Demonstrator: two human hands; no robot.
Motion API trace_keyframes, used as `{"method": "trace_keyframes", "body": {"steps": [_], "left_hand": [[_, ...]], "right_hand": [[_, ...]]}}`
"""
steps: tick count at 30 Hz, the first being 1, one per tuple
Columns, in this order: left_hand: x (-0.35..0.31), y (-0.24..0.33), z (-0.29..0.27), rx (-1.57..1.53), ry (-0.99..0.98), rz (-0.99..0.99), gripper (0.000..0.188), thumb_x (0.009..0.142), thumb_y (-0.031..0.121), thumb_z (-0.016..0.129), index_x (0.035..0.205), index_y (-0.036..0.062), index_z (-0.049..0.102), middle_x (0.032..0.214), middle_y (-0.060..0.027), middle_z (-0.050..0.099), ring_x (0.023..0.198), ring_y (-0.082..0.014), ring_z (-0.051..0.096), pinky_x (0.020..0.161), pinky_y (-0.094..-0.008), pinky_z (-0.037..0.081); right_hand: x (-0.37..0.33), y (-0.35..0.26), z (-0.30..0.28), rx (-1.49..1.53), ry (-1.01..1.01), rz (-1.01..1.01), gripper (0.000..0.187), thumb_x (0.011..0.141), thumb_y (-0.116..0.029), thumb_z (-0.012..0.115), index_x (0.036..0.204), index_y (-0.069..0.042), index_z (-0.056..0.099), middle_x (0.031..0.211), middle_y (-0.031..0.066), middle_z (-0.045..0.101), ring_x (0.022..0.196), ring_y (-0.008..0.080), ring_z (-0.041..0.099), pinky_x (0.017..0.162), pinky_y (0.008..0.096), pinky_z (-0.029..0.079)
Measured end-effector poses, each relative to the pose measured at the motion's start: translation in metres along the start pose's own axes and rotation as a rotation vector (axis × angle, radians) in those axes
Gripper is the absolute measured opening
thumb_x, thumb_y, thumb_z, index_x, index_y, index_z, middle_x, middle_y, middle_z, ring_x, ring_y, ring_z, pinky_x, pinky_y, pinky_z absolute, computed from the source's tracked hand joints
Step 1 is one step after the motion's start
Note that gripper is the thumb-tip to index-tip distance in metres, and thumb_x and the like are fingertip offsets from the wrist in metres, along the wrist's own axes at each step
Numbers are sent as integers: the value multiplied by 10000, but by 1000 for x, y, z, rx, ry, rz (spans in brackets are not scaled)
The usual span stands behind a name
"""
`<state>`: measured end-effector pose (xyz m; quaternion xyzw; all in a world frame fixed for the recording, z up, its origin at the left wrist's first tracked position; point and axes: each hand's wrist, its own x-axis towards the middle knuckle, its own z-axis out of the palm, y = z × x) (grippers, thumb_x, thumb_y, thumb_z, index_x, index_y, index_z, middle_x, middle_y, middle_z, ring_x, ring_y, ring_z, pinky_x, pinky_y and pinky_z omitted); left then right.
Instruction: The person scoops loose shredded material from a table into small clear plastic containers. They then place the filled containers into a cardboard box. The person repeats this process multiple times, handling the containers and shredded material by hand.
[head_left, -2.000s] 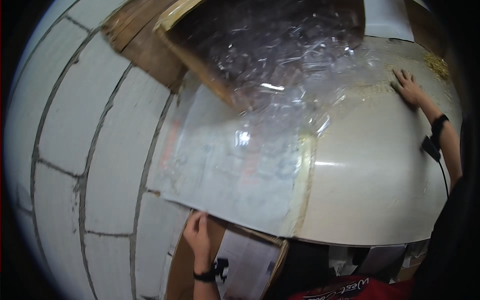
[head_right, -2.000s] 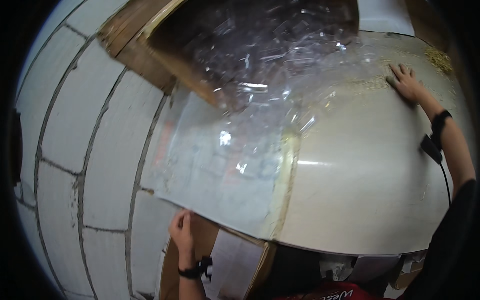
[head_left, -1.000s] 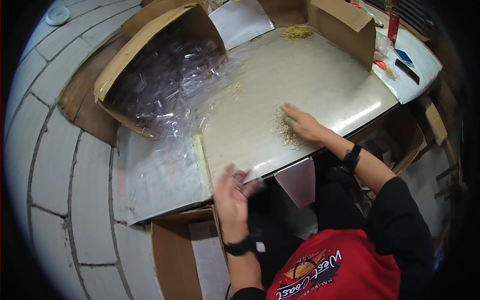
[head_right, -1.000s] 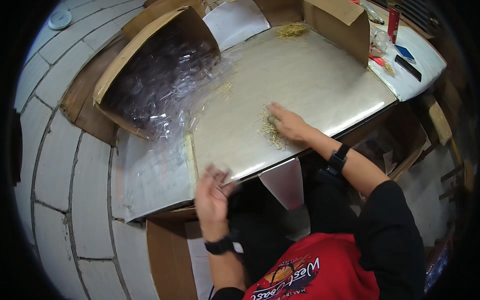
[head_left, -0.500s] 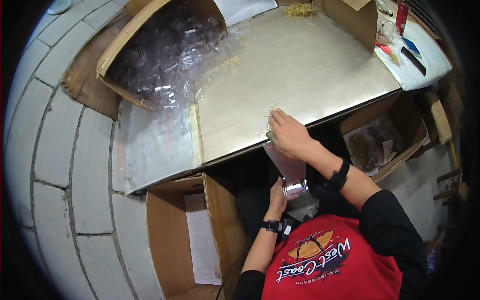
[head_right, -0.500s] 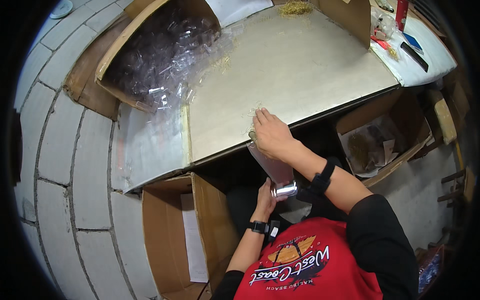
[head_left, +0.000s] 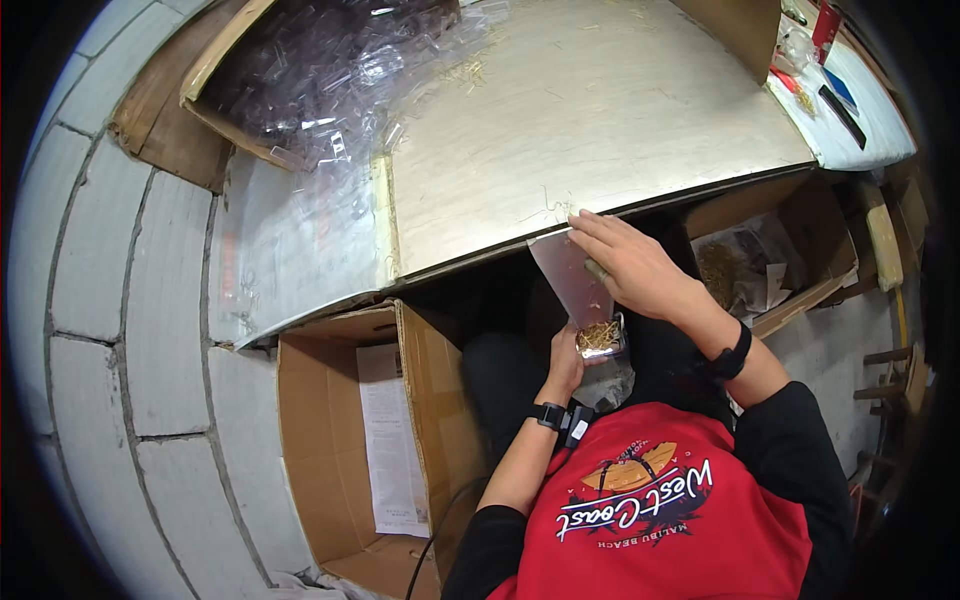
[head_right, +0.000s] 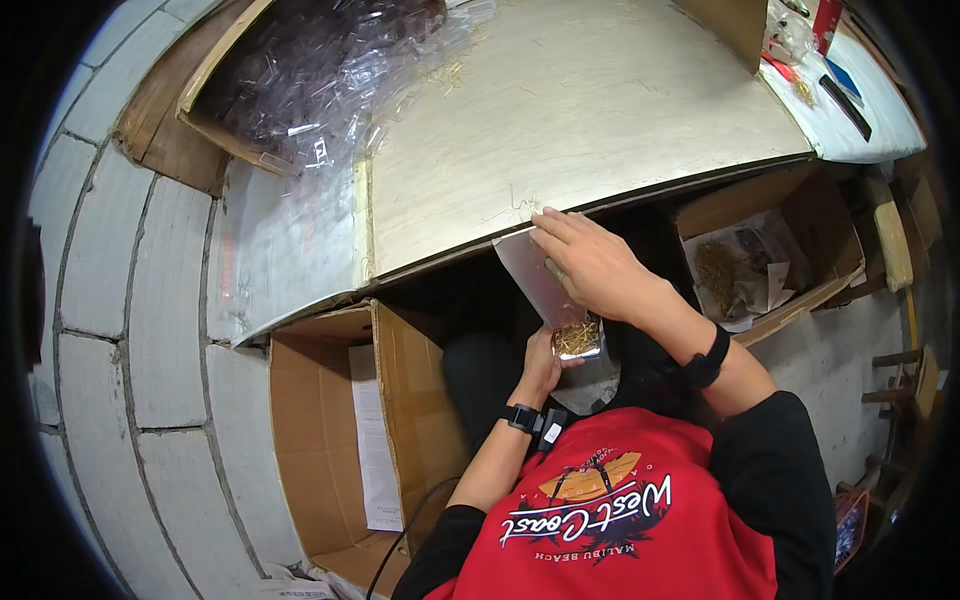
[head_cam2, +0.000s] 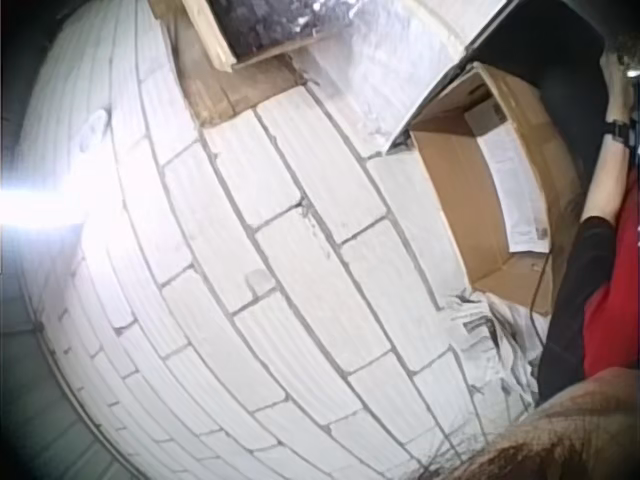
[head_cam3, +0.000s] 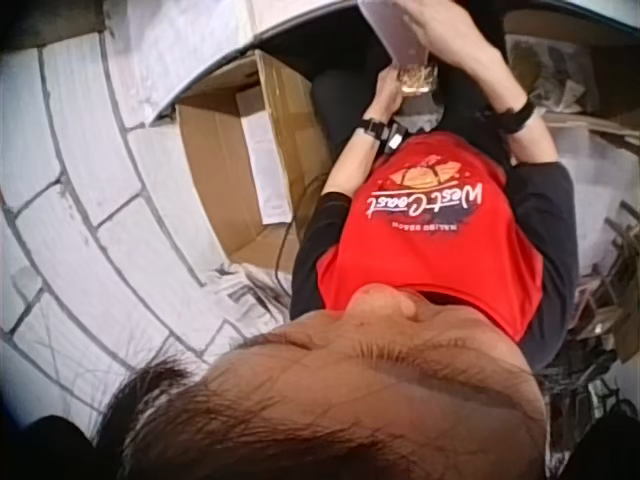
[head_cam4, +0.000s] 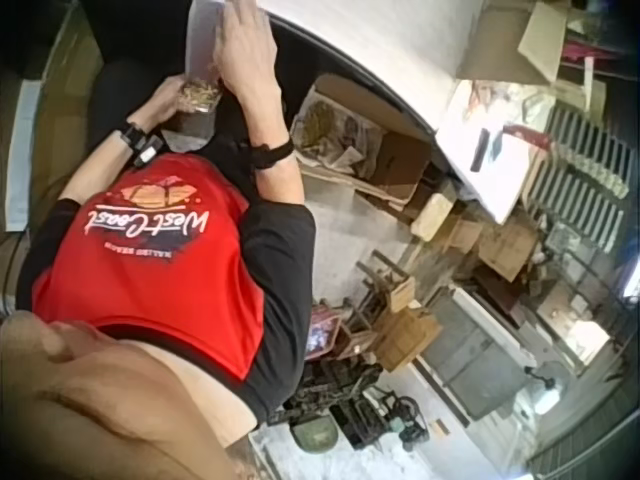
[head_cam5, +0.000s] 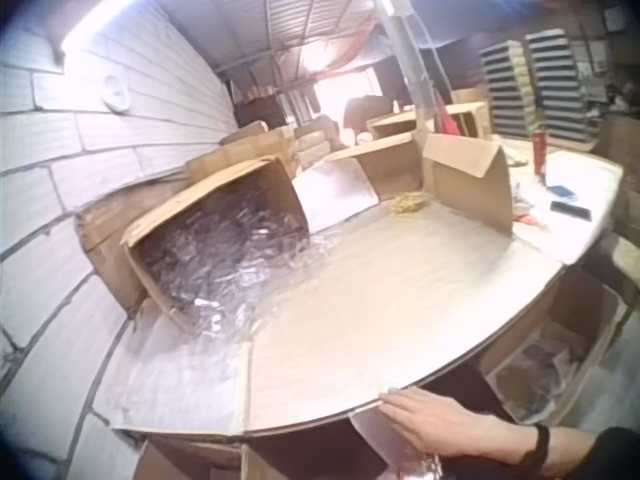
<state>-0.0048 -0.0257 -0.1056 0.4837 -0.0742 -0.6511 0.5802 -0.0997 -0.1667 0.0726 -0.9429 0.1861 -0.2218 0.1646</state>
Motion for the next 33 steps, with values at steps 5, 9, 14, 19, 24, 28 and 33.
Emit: {"method": "trace_keyframes", "body": {"steps": [5,9,14,19,24,28,33], "left_hand": [[6,-7,-14,-39,83,34,465,994,366,324,1198,-21,482,1022,-163,635,795,-256,684,494,-311,584],[-3,-4,-8,-50,87,60,447,991,383,349,1169,0,499,993,-134,637,782,-215,679,502,-316,582],[-7,-10,-20,-81,30,44,392,983,354,394,1119,10,525,955,-104,637,754,-190,670,518,-312,581],[-20,-7,-24,69,54,44,269,953,235,466,1101,27,550,921,-93,650,748,-176,668,506,-295,576],[-23,1,-31,-47,40,-15,317,943,292,496,1099,22,556,936,-94,665,729,-170,675,489,-280,565],[-2,-5,-19,14,125,-2,277,931,285,527,1067,47,567,895,-73,664,688,-152,666,457,-268,545],[7,3,-13,-41,100,65,237,937,201,469,1089,38,549,919,-88,656,661,-157,659,434,-255,533]], "right_hand": [[-28,-8,-6,119,-46,7,349,770,1,545,1118,15,570,1180,158,567,1129,331,517,975,403,419],[-58,-3,5,274,-154,124,338,776,33,573,1113,13,574,1111,184,599,1049,353,570,885,400,477],[-88,2,55,574,-266,137,399,718,78,488,1106,32,567,1077,211,594,1028,373,565,884,407,467],[-73,-5,57,528,-263,36,303,755,59,508,1043,25,598,995,200,625,953,373,596,847,399,484],[8,4,20,337,186,95,287,844,-60,563,1129,-23,566,1136,171,587,1068,349,554,894,385,464],[51,15,37,39,217,2,342,867,-161,551,1183,-32,535,1257,155,525,1212,339,457,1014,379,376],[20,0,47,-33,121,-121,388,822,-127,573,1192,-20,521,1278,149,507,1230,325,448,1012,382,384]]}}
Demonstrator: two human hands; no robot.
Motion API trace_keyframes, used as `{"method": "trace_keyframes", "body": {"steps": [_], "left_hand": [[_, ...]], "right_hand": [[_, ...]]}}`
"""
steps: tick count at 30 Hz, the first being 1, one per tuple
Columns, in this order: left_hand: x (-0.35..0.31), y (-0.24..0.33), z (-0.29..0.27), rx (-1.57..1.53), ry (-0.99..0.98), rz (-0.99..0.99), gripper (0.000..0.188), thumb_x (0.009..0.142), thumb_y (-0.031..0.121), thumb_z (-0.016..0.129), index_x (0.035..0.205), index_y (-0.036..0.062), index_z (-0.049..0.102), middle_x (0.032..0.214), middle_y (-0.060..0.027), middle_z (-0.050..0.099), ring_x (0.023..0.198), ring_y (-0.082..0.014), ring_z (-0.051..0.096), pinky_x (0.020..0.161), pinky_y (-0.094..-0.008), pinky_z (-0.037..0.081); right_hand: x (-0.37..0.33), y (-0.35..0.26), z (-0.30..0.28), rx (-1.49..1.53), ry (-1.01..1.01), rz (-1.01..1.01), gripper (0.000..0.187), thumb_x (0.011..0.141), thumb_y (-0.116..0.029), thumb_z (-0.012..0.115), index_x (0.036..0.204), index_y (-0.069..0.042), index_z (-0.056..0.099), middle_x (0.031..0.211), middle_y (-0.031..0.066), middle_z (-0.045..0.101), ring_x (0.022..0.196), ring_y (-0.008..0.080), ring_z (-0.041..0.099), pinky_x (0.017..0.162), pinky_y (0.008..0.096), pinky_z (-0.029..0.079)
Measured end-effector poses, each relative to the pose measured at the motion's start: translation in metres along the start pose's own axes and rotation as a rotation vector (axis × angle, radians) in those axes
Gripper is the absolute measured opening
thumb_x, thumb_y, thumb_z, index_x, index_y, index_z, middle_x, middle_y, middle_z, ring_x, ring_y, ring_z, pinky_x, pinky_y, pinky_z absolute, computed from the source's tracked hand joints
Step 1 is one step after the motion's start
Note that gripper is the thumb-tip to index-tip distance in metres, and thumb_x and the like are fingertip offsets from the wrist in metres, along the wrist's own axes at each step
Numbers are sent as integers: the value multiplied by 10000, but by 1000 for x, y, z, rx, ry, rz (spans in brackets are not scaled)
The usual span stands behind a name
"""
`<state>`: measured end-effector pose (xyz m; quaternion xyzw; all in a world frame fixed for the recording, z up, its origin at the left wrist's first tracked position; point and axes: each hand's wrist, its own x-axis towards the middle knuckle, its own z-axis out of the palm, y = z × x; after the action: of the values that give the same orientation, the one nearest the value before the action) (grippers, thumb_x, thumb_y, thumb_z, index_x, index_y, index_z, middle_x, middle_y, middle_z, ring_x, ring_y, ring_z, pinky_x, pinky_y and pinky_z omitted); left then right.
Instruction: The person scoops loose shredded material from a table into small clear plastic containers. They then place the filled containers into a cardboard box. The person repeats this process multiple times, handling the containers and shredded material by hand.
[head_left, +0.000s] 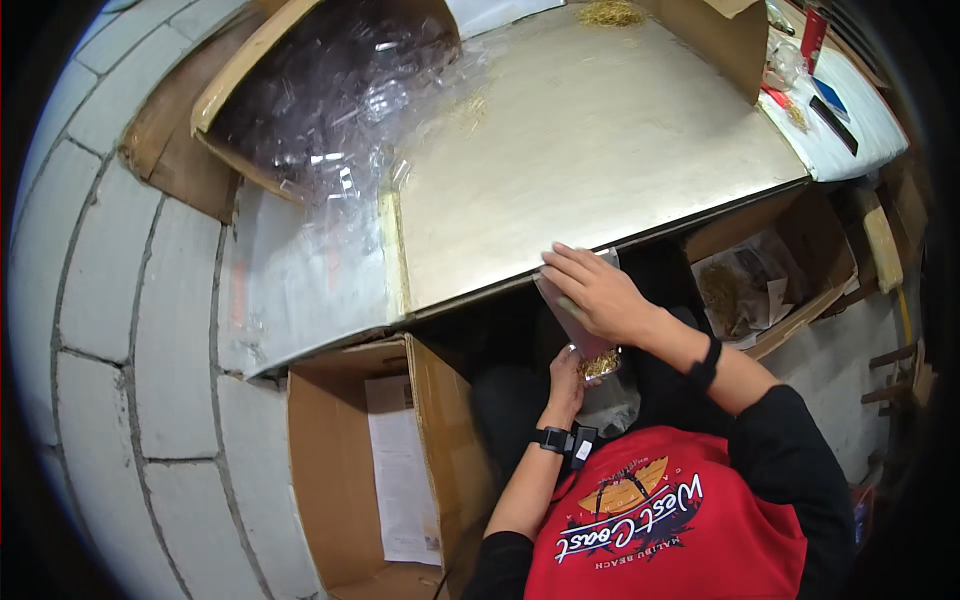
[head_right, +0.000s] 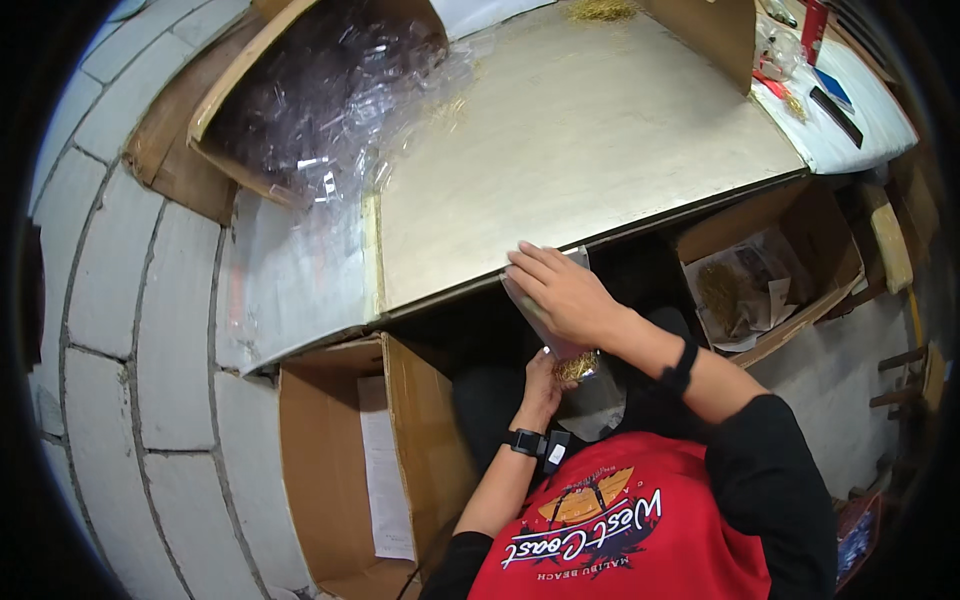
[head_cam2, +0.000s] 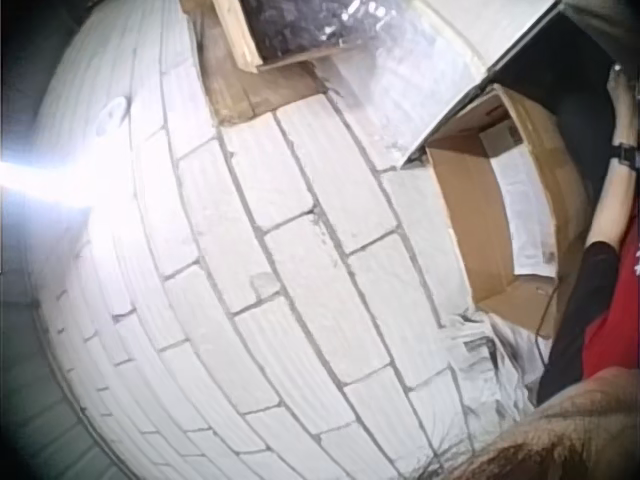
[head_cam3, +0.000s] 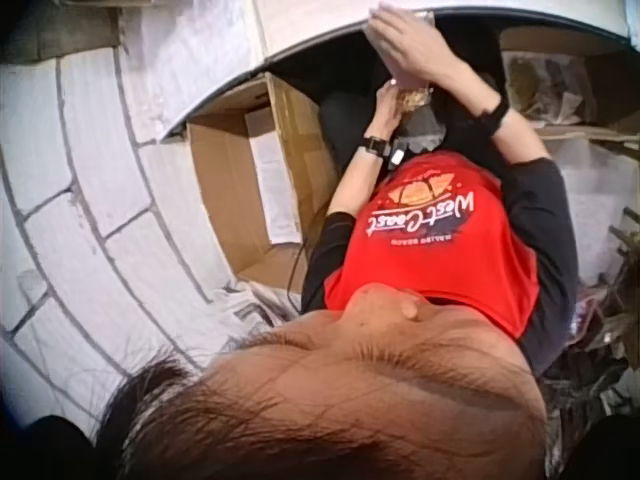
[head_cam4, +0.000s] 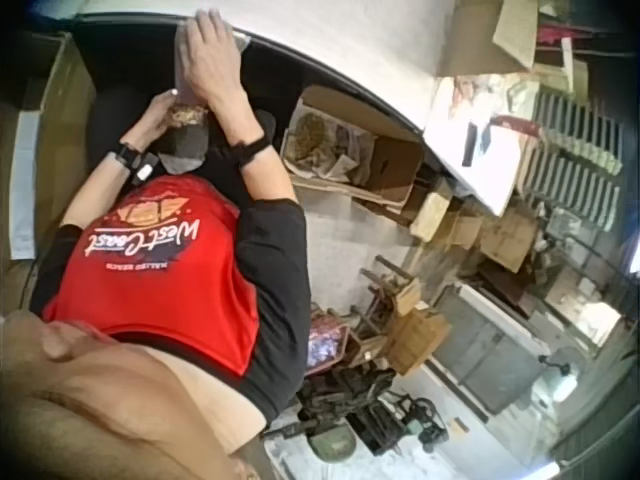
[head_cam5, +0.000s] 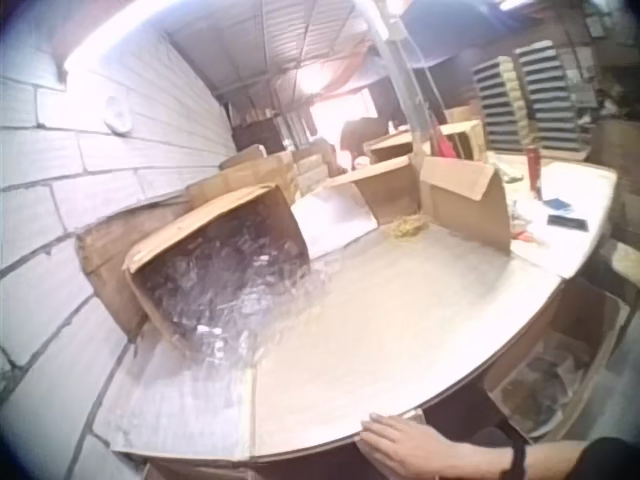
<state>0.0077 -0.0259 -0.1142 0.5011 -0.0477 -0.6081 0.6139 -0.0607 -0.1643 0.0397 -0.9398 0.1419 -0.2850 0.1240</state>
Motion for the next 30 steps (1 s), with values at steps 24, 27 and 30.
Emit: {"method": "trace_keyframes", "body": {"steps": [24,27,30], "left_hand": [[-88,74,18,34,-20,208,296,990,232,424,1068,-8,578,930,-83,639,806,-140,640,702,-266,536],[-87,78,29,23,4,279,333,999,266,408,1068,-14,574,930,-74,637,826,-132,634,730,-270,536],[-94,82,39,-30,-61,239,347,994,293,413,1067,-9,566,931,-81,636,774,-136,643,611,-272,559]], "right_hand": [[-78,-51,-20,243,-151,-62,476,742,-39,611,1212,-33,533,1227,149,558,1173,280,518,1002,411,406],[-76,-56,-21,243,-135,-137,534,736,-65,633,1250,-13,500,1231,153,552,1179,289,513,1002,410,405],[-74,-57,-13,277,-73,-74,536,730,-58,636,1247,-12,500,1224,151,557,1160,296,528,998,405,410]]}}
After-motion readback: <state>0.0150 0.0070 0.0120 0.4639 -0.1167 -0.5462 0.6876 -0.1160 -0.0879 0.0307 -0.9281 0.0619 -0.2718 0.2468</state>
